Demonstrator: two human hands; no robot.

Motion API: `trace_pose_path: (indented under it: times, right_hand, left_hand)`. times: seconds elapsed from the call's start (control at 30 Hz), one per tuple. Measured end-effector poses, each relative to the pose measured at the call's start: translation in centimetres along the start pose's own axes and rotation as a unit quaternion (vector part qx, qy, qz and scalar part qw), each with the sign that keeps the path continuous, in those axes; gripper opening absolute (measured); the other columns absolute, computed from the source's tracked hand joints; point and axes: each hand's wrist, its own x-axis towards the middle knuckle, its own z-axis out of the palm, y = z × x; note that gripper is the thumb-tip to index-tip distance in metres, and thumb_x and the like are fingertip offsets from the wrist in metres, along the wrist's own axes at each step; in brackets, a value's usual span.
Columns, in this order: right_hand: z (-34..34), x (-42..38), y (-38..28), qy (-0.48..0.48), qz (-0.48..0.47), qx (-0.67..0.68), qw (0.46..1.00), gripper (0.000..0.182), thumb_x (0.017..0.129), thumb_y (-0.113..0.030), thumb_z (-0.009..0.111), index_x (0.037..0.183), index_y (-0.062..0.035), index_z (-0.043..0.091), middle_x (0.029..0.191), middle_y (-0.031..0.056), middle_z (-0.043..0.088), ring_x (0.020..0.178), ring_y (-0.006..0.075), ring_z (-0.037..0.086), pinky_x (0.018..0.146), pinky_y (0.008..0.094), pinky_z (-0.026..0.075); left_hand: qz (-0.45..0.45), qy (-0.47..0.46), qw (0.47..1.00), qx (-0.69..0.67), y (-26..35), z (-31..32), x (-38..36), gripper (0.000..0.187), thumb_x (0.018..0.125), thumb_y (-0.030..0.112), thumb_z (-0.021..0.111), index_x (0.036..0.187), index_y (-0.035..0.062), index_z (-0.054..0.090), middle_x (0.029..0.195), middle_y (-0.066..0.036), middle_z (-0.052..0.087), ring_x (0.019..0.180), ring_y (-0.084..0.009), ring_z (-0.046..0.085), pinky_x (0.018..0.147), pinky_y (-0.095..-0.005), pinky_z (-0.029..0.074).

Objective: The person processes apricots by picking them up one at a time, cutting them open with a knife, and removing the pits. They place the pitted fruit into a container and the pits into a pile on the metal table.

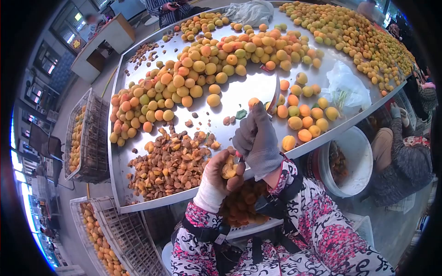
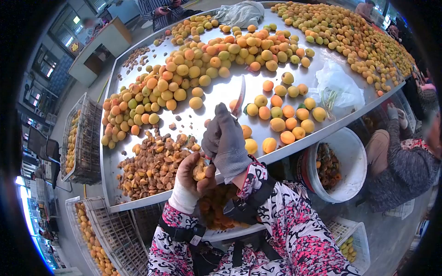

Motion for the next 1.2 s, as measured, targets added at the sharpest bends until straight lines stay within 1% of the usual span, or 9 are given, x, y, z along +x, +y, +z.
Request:
trace_pose_path:
  times: [0.17, 0.6, 0.7, 0.77, 0.8, 0.87, 1.0, 1.1, 1.2]
  right_hand:
    - [0.7, -0.4, -0.6, -0.022, 0.02, 0.019, 0.999, 0.049, 0.09, -0.045, 0.047, 0.055, -0.0139, 0.032, 0.043, -0.0027, 0.024, 0.031, 0.0101, 0.022, 0.032, 0.0256, 0.02]
    - [0.4, -0.4, 1.1, -0.054, 0.064, -0.041, 0.996, 0.049, 0.09, -0.047, 0.044, 0.058, -0.0124, 0.033, 0.045, -0.0022, 0.024, 0.035, 0.0098, 0.023, 0.034, 0.0253, 0.021]
    - [1.2, -0.9, 0.8, -0.074, 0.065, -0.033, 0.995, 0.039, 0.089, -0.032, 0.054, 0.059, -0.0083, 0.044, 0.046, -0.0029, 0.037, 0.037, 0.0105, 0.037, 0.036, 0.0258, 0.029]
    - [2.4, -1.8, 1.1, -0.07, -0.002, -0.14, 0.988, 0.035, 0.087, -0.029, 0.058, 0.062, -0.0069, 0.046, 0.048, -0.0013, 0.041, 0.041, 0.0113, 0.042, 0.039, 0.0263, 0.033]
    - [3.1, -2.2, 1.3, -0.064, -0.071, -0.244, 0.965, 0.032, 0.084, -0.027, 0.062, 0.064, -0.0056, 0.049, 0.05, 0.0002, 0.044, 0.045, 0.012, 0.047, 0.042, 0.0269, 0.038]
    - [2.9, -2.5, 2.8, -0.117, -0.159, -0.308, 0.931, 0.027, 0.08, -0.025, 0.065, 0.067, -0.0058, 0.052, 0.053, 0.0018, 0.049, 0.049, 0.0146, 0.052, 0.045, 0.028, 0.041]
    - [3.1, -2.5, 3.4, -0.237, -0.312, -0.53, 0.752, 0.018, 0.057, -0.009, 0.071, 0.07, -0.0108, 0.058, 0.06, 0.0071, 0.053, 0.056, 0.031, 0.054, 0.051, 0.0347, 0.041]
    - [2.9, -1.9, 4.9, -0.281, -0.363, -0.586, 0.668, 0.015, 0.063, -0.016, 0.071, 0.073, -0.0147, 0.06, 0.061, 0.0031, 0.056, 0.057, 0.0238, 0.06, 0.048, 0.0347, 0.044]
    - [3.6, -2.0, 2.3, -0.252, -0.383, -0.488, 0.743, 0.015, 0.063, -0.014, 0.071, 0.07, -0.0126, 0.058, 0.061, 0.0047, 0.055, 0.054, 0.0235, 0.056, 0.049, 0.0322, 0.042]
  left_hand:
    - [-0.037, -0.142, 0.988, -0.058, 0.0, -0.7, 0.4, 0.032, 0.087, 0.036, 0.046, 0.102, 0.0084, 0.052, 0.074, -0.012, 0.056, 0.037, -0.0142, 0.037, 0.036, -0.022, 0.03]
    - [0.002, -0.087, 0.987, -0.134, -1.1, -0.9, 0.4, 0.022, 0.087, 0.022, 0.048, 0.101, 0.0061, 0.052, 0.075, -0.009, 0.054, 0.047, -0.0136, 0.045, 0.037, -0.0203, 0.033]
    - [0.109, -0.054, 0.991, 0.061, -0.8, 0.3, -0.5, 0.018, 0.086, 0.016, 0.051, 0.101, 0.0068, 0.052, 0.079, -0.005, 0.054, 0.049, -0.0116, 0.046, 0.043, -0.0216, 0.039]
    - [0.393, -0.019, 0.767, 0.506, -0.9, -0.2, -0.3, 0.021, 0.083, 0.012, 0.059, 0.102, 0.0073, 0.052, 0.085, -0.002, 0.053, 0.056, -0.0101, 0.049, 0.052, -0.0215, 0.043]
    - [0.395, -0.02, 0.766, 0.506, -0.7, 0.4, 0.1, 0.021, 0.083, 0.012, 0.059, 0.102, 0.0073, 0.052, 0.085, -0.002, 0.053, 0.056, -0.0101, 0.049, 0.052, -0.0215, 0.043]
    - [0.151, 0.09, 0.98, -0.093, -0.5, 1.7, 0.7, 0.03, 0.074, 0.008, 0.07, 0.099, 0.0066, 0.053, 0.085, -0.001, 0.054, 0.071, -0.0108, 0.053, 0.063, -0.0223, 0.044]
    - [0.194, 0.071, 0.979, -0.003, -0.9, 0.9, 1.7, 0.025, 0.078, 0.015, 0.065, 0.098, 0.0064, 0.053, 0.088, -0.002, 0.054, 0.077, -0.0113, 0.052, 0.066, -0.0235, 0.045]
    - [0.237, 0.046, 0.966, 0.094, -0.7, -0.4, 2.6, 0.024, 0.081, 0.022, 0.061, 0.097, 0.0063, 0.054, 0.092, -0.002, 0.054, 0.082, -0.0118, 0.052, 0.069, -0.0247, 0.045]
    - [0.296, 0.023, 0.937, 0.183, 0.4, -1.8, 3.1, 0.026, 0.085, 0.03, 0.056, 0.097, 0.0061, 0.055, 0.096, -0.003, 0.054, 0.088, -0.0123, 0.052, 0.073, -0.026, 0.045]
